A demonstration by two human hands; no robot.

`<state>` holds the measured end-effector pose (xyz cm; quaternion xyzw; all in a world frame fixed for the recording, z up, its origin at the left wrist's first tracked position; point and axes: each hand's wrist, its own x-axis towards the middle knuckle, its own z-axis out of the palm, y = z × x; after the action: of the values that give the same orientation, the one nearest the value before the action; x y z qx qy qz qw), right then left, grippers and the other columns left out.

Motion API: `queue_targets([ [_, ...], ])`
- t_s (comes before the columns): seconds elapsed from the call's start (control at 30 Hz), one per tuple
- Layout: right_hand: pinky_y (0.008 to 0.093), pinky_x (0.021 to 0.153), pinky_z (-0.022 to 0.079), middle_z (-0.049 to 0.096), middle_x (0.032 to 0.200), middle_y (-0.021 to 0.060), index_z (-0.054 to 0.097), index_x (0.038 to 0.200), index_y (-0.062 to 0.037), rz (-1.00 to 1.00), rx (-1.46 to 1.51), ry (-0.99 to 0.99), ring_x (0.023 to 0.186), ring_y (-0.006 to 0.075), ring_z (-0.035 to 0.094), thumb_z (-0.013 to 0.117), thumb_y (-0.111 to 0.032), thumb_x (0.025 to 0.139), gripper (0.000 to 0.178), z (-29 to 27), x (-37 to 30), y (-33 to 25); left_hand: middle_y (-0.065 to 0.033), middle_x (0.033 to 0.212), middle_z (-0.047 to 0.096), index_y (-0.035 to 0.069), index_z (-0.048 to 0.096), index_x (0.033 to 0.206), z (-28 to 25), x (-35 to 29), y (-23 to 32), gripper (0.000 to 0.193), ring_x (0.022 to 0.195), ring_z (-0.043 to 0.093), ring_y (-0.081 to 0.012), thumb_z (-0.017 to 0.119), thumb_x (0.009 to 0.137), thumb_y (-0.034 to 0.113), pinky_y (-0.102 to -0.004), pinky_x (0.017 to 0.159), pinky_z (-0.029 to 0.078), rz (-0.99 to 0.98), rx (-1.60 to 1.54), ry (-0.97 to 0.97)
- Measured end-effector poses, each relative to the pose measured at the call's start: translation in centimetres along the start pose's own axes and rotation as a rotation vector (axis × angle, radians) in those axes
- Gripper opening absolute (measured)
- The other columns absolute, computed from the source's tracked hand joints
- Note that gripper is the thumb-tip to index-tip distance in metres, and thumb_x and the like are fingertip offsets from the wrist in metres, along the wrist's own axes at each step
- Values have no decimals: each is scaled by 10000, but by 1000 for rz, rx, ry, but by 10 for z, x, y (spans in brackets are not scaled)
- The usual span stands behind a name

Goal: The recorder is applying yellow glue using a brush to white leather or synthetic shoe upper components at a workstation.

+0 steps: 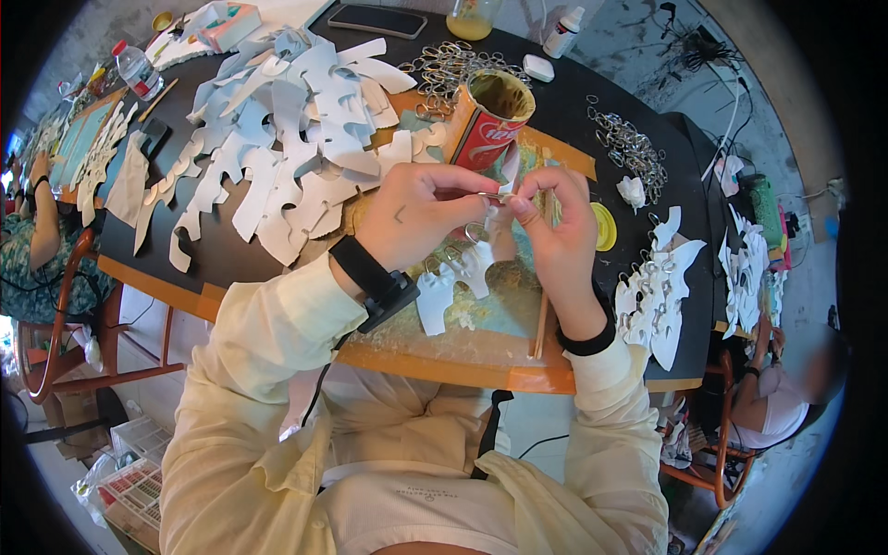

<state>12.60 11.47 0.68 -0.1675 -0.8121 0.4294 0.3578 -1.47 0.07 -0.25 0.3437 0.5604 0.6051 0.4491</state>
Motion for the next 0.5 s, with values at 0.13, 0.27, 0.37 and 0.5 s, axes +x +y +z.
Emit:
queue_targets([
  [0.13, 393, 857, 381, 577, 785, 23, 580, 807, -80, -478, -514, 139, 774, 225, 535, 642, -28, 723, 117, 0, 4, 0, -50, 781, 676, -12, 682, 995, 2, -4, 7, 227, 635, 585, -54, 632, 806, 103, -193, 562, 474, 25, 41, 36],
  [0.27, 391, 805, 376, 533, 731, 29, 541, 801, -86, -445, -442, 74, 720, 255, 505, 636, -49, 729, 124, 0, 6, 8, -51, 769, 679, -14, 689, 971, 3, -5, 6, 219, 635, 578, -64, 632, 788, 91, -205, 585, 466, 117, 152, 76],
  [0.37, 380, 777, 374, 531, 718, 27, 521, 778, -87, -351, -433, 70, 701, 250, 507, 640, -66, 733, 129, 3, 2, 2, -54, 770, 678, 2, 695, 961, 3, -5, 3, 212, 647, 578, -73, 628, 780, 91, -218, 608, 469, 141, 198, 62],
  [0.5, 371, 775, 374, 531, 707, 26, 512, 771, -82, -353, -468, 68, 695, 238, 516, 646, -71, 729, 141, 2, 0, 1, -58, 778, 677, 20, 696, 974, 6, -4, 1, 218, 656, 579, -75, 621, 783, 92, -225, 617, 470, 231, 215, 44],
])
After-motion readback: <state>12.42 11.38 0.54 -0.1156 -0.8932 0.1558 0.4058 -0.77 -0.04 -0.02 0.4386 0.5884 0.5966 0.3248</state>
